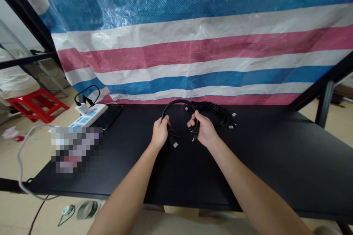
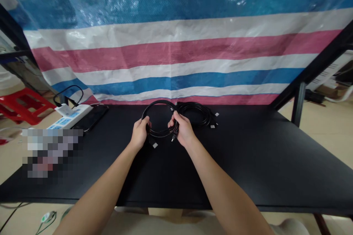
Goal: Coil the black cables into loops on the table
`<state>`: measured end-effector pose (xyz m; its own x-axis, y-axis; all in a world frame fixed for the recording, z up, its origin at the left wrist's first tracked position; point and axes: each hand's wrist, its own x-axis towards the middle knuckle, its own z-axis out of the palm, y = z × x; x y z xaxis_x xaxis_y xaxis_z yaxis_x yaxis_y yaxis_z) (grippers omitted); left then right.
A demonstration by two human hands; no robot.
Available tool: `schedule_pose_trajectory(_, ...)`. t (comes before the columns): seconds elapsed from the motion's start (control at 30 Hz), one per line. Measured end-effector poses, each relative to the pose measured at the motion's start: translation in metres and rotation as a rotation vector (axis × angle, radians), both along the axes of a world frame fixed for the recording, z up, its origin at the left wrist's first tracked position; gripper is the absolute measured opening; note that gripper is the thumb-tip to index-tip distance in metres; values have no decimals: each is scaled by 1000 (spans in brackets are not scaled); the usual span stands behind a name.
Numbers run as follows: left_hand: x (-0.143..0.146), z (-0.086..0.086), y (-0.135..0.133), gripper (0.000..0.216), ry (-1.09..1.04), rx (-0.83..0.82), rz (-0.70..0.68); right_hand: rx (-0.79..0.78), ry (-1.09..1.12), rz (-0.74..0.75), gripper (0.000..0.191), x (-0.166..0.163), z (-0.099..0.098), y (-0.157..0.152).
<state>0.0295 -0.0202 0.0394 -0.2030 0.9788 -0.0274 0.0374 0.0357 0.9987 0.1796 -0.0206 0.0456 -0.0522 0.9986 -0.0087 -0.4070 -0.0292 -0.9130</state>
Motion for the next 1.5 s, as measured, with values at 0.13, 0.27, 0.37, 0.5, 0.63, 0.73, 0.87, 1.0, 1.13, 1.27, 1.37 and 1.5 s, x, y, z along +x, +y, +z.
schedule_pose_trajectory(0.13,-12,2,8,34,242,-64,108,24,-682,-181,40,-9,-8,4)
schedule_pose_trajectory(0.27,-21,7,8,32,692,-166,166,-1,-1396,-134,34,-19,-3,3)
schedule_pose_trajectory(0.37,-22,10,6,27,919,-238,176,-57,-1643,-35,40,-28,6,6)
schedule_pose_trajectory(0.5,-23,9,4,38,1076,-278,139,-122,-1691,40,44,-39,14,20)
schedule_pose_trajectory(0.63,-26,5,6,57,1101,-237,131,-169,-1658,60,41,-47,17,39)
schedule_pose_trajectory(0.73,-29,1,7,63,1081,-166,111,-162,-1665,19,37,-53,18,48)
schedule_pose_trajectory(0.87,-30,-3,6,68,1053,-98,41,-128,-1683,-85,38,-56,15,54)
schedule_pose_trajectory(1.0,-32,-5,6,63,1056,-113,-25,182,-1607,-141,37,-48,0,54)
schedule_pose_trajectory(1.13,-33,-5,6,51,1045,-97,-41,492,-1543,1,38,-36,-19,48)
schedule_pose_trajectory(1.27,-32,-6,6,42,1004,-65,19,552,-1608,81,38,-33,-29,41)
schedule_pose_trajectory(1.37,-33,-9,7,40,981,11,11,592,-1624,22,37,-34,-31,41)
schedule_pose_trajectory(1.5,-35,-15,11,37,953,64,-33,648,-1618,-87,33,-35,-30,43)
